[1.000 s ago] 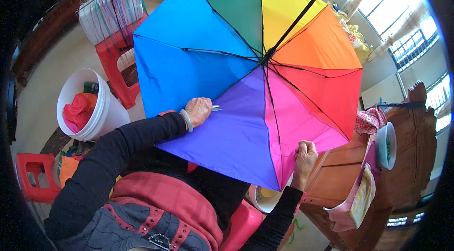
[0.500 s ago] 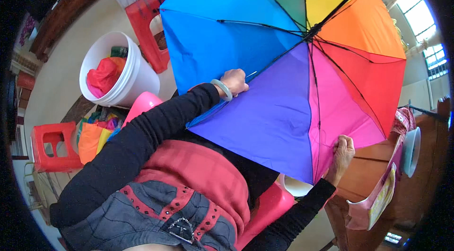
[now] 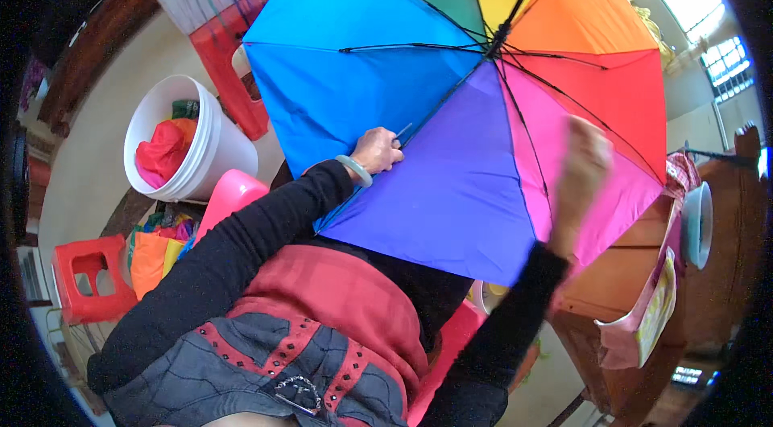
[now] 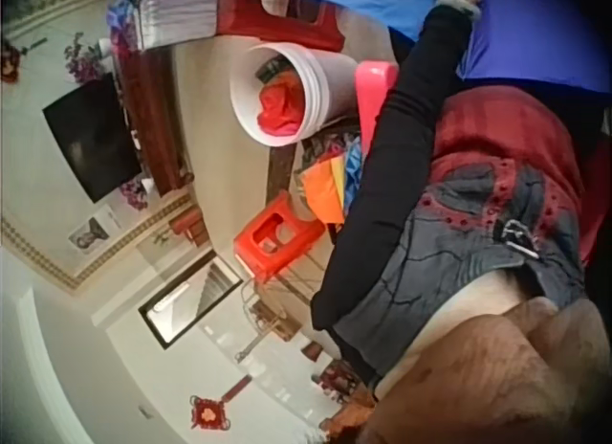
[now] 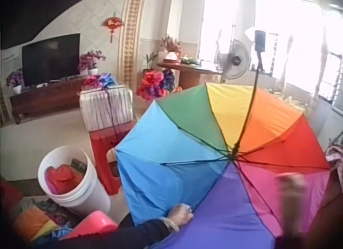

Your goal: Repairing a rainbow-colored umbrella by sewing the fabric back onto its metal frame using a needle and thread.

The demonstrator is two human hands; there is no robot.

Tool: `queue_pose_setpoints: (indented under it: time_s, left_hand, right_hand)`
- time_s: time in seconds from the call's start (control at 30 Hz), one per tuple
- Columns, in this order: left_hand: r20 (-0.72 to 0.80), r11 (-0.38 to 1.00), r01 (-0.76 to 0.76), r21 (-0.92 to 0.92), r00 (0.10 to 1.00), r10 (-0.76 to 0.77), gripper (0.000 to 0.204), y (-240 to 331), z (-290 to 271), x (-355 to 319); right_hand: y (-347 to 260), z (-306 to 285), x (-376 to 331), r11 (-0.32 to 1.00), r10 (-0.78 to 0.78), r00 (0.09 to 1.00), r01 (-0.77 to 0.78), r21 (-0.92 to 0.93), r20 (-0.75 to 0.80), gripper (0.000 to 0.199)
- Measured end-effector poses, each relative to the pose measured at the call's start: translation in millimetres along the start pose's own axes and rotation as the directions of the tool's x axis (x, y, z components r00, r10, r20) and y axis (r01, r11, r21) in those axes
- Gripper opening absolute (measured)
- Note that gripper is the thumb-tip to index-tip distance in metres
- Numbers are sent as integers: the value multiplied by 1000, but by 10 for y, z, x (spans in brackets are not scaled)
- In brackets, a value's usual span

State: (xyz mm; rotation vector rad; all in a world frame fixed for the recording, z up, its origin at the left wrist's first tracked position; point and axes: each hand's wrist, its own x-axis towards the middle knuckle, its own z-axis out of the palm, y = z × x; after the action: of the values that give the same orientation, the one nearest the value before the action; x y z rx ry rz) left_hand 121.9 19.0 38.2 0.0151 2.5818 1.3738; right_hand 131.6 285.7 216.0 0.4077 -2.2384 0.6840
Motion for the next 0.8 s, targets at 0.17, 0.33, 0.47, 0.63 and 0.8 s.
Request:
queue_pose_setpoints:
  time_s: [0.17, 0.33, 0.47, 0.63, 0.8]
  left_hand:
    - [54, 873, 254, -416, 966, -255, 17, -47, -4, -23]
    - [34, 899, 238, -368, 969, -243, 20, 41, -24, -55]
    - [36, 909, 248, -334, 967, -251, 22, 44, -35, -35]
    - [42, 870, 214, -445, 975, -219, 22, 25, -45, -31]
    - [67, 897, 210, -390, 978, -200, 21, 8, -68, -43]
  right_hand:
    - [-202, 1323, -586, 936, 310, 881, -348, 45, 359, 15]
    - [-327, 1752, -929, 905, 415, 831, -418, -74, 370, 13]
    - [-401, 1904, -1055, 902, 420, 851, -354, -248, 315, 10]
    - [-536, 1898, -1094, 889, 449, 820, -371, -269, 355, 9]
    - [-555, 1809, -1133, 918, 394, 757, -346, -191, 521, 8]
